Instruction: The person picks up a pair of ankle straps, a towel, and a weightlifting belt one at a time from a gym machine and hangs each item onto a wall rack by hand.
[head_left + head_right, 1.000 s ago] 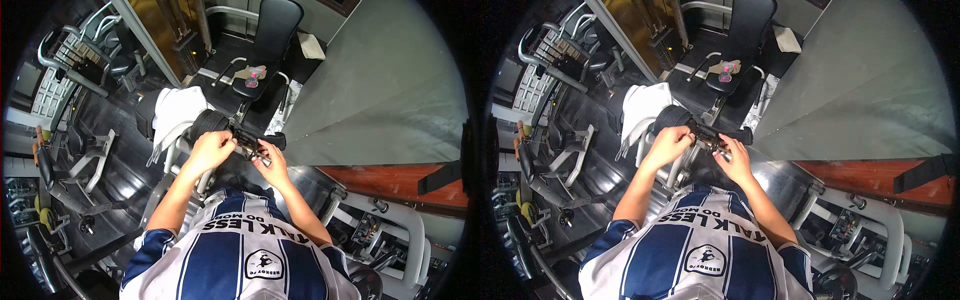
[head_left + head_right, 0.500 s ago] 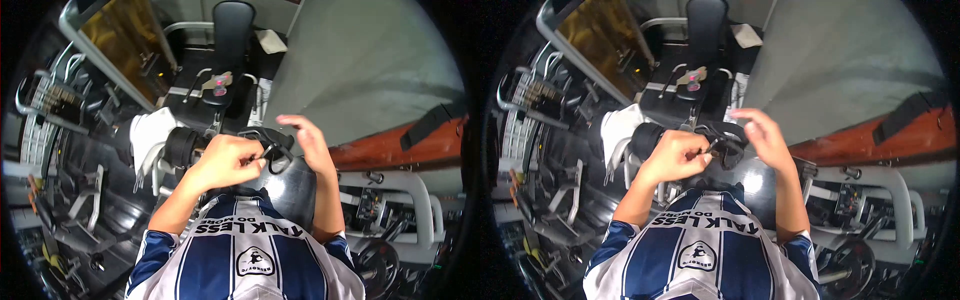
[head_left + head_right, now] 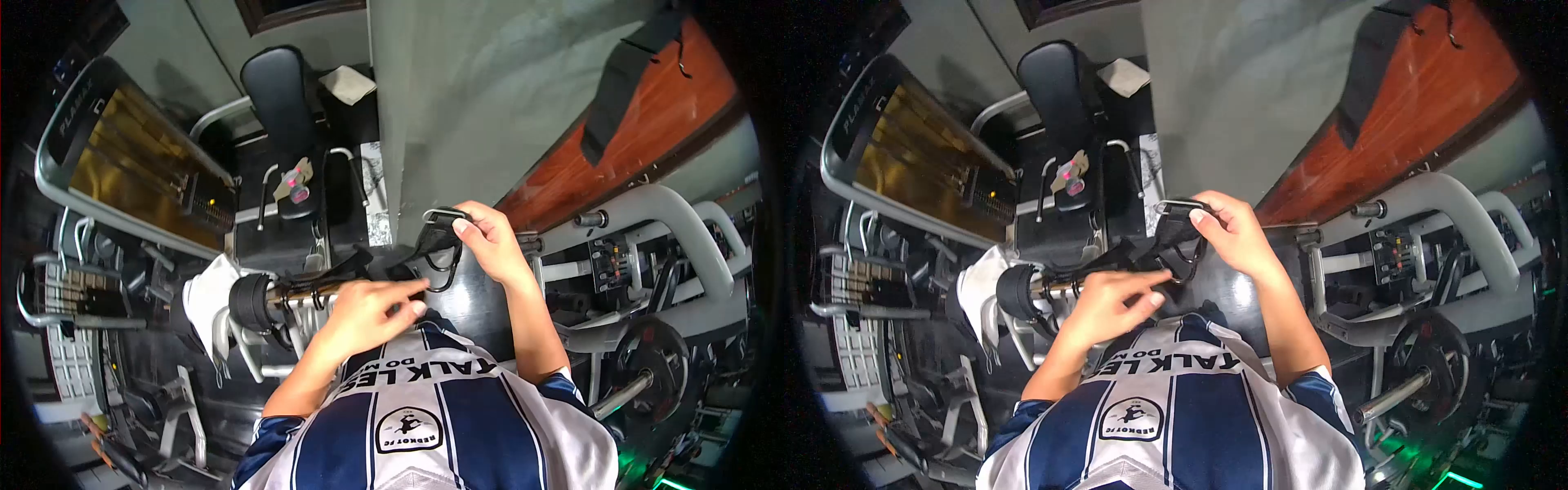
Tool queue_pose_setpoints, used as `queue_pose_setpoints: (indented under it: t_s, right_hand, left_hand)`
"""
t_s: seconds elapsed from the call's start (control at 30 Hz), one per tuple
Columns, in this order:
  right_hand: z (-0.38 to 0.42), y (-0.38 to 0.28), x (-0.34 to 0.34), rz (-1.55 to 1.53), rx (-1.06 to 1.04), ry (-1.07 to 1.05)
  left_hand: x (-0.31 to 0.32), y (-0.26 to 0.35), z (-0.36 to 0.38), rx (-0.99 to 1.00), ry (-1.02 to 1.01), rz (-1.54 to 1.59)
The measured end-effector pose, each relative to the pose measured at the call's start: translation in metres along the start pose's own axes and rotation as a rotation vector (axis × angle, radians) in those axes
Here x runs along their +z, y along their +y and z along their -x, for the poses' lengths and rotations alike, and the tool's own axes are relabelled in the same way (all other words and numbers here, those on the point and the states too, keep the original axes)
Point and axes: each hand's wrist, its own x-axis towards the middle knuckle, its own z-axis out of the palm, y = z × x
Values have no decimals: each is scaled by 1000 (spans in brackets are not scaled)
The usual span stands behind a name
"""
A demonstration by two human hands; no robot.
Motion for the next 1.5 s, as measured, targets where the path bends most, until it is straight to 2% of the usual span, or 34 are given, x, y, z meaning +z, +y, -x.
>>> queue_pose_setpoints:
  t_s: [0.1, 0.17, 0.27, 0.3, 0.4, 0.47, 0.5, 0.63, 0.73, 0.77, 0.83, 0.9, 0.97, 1.03, 1.1, 1.17, 1.23, 1.3, 1.43, 1.5]
  right_hand:
    - [2, -21, -7, -60, -58, 40]
    - [3, -26, -6, -63, -53, 17]
    - [1, -34, -8, 18, -171, 1]
    - [4, -52, -14, 61, -114, -14]
    - [3, -67, -27, 83, -239, 23]
    - [5, -97, -40, 335, -484, 74]
    - [7, -108, -46, 342, -495, 84]
    - [13, -152, -80, 542, -652, 307]
    - [19, -192, -117, 624, -772, 461]
    - [20, -207, -132, 656, -813, 514]
    - [19, -239, -160, 670, -834, 650]
    - [5, -266, -201, 664, -791, 646]
    - [-20, -293, -235, 732, -901, 629]
    - [-50, -315, -262, 659, -1029, 502]
    - [-83, -336, -282, 580, -1003, 485]
    - [-109, -345, -292, 499, -970, 469]
    - [-130, -345, -300, 820, -977, 678]
    - [-139, -340, -312, 1044, -769, 767]
    - [-145, -328, -320, 1048, -872, 725]
    - [-138, -326, -317, 1004, -821, 720]
  left_hand:
    - [-12, 14, -30, 7, 268, 35]
    - [-21, 25, -59, 184, 402, -54]
    - [-25, 32, -88, 244, 370, -102]
    - [-28, 39, -98, 291, 381, -162]
    - [-33, 67, -123, 426, 369, -278]
    - [-35, 89, -141, 530, 334, -346]
    - [-34, 101, -148, 545, 335, -348]
    - [-27, 150, -179, 699, 391, -288]
    - [-12, 176, -201, 624, 311, -46]
    - [-7, 181, -209, 526, 215, -12]
    - [7, 180, -237, 498, 161, 25]
    - [8, 190, -261, 394, 87, 72]
    - [7, 199, -282, 498, 143, -16]
    - [-7, 227, -291, 463, 179, -231]
    - [-10, 233, -317, 598, 294, -196]
    - [-20, 237, -338, 479, 320, -337]
    - [-24, 243, -343, 339, 354, -539]
    - [-26, 231, -350, 325, 354, -636]
    - [-23, 213, -357, 302, 421, -782]
    - [-21, 208, -360, 283, 434, -800]
